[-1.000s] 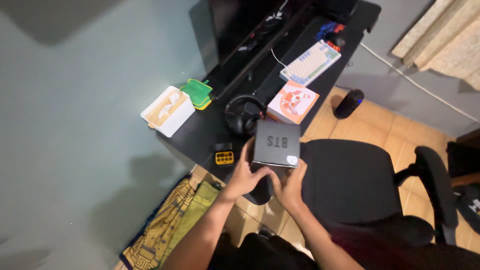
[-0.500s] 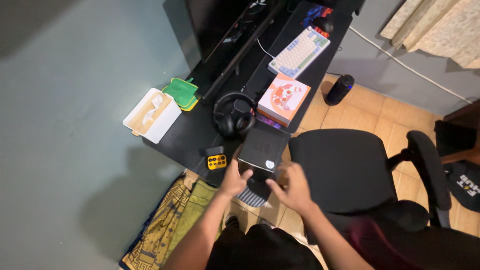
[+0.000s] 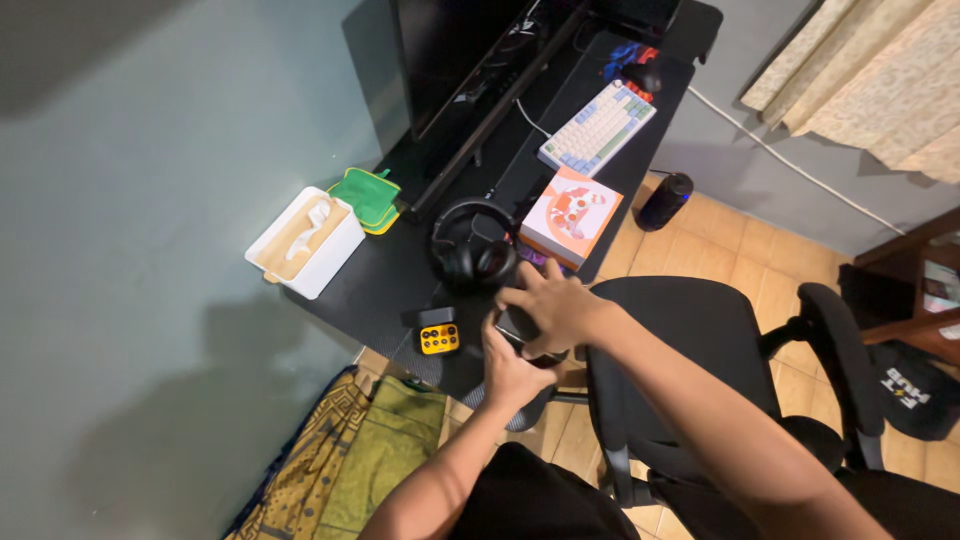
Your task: The person sits at a desk, opens a white product box, and removes a handheld light device wrapped in plastic. They open the battery compartment, insert batteries, and test the device, which lights up. They then wrap the device back in its plastic and close the box, before sitting on the floor and handling a pair of headphones among other electronics laid out.
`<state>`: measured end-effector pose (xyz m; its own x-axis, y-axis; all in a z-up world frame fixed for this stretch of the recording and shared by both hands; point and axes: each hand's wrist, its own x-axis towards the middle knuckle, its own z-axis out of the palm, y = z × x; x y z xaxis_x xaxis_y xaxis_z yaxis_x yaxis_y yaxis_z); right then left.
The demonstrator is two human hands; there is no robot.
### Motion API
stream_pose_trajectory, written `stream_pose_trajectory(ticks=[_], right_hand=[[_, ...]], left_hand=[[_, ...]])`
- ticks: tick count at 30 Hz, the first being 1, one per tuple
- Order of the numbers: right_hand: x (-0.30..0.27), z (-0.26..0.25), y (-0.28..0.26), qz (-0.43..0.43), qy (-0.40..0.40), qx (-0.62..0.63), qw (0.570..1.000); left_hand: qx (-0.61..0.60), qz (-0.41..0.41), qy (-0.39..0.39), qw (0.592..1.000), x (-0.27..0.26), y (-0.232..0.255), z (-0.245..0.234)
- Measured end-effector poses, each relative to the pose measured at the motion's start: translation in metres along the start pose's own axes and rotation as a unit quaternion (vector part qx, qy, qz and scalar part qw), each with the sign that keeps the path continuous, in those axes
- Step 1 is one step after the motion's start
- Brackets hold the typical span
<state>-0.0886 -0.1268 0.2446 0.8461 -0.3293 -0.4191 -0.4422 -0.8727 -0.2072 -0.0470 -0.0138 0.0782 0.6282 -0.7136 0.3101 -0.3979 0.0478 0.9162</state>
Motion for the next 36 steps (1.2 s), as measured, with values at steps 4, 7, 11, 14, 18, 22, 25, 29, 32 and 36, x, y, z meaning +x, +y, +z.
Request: stream_pose_trajectory(ticks=[4, 7, 11, 14, 18, 22, 25, 29, 32, 36], right_hand=[[0.026, 0.003, 0.015, -0.013, 0.019, 0.034, 0.999], [0.036, -0.006, 0.056, -0.140, 0.141, 0.275, 0.941], [0.033, -0.018, 0.108, -0.103, 0.229, 0.382, 0.889], [0.038, -0.011, 0.128, 0.033, 0.316, 0.235, 0.919], [0.054, 0.033, 0.143, 0.030, 0.375, 0.121, 0.919], [0.075, 0.096, 0.158, -0.010, 0.243, 0.227, 0.943], [0.086, 0.131, 0.163, 0.047, 0.108, 0.377, 0.919], [0.064, 0.117, 0.151, 0.127, 0.087, 0.510, 0.846], [0.001, 0.087, 0.120, 0.061, 0.438, 0.161, 0.882], [-0.059, 0.064, 0.044, 0.154, 0.476, -0.051, 0.864]], left_hand=[[0.011, -0.053, -0.021, 0.998, -0.001, -0.013, -0.001], [0.030, -0.048, -0.029, 0.998, -0.004, -0.020, -0.004], [0.036, -0.060, -0.052, 0.996, -0.008, -0.024, -0.010], [0.045, -0.056, -0.069, 0.995, -0.010, -0.026, -0.013], [0.059, -0.030, -0.058, 0.996, -0.011, -0.030, -0.013], [0.095, 0.121, -0.024, 0.988, -0.007, -0.031, -0.013], [0.070, 0.108, -0.064, 0.990, -0.003, -0.027, -0.020], [0.049, 0.086, -0.110, 0.989, 0.008, -0.009, -0.040], [0.067, 0.092, -0.080, 0.990, 0.018, 0.007, -0.050], [0.106, 0.134, -0.071, 0.983, 0.038, 0.019, -0.058]])
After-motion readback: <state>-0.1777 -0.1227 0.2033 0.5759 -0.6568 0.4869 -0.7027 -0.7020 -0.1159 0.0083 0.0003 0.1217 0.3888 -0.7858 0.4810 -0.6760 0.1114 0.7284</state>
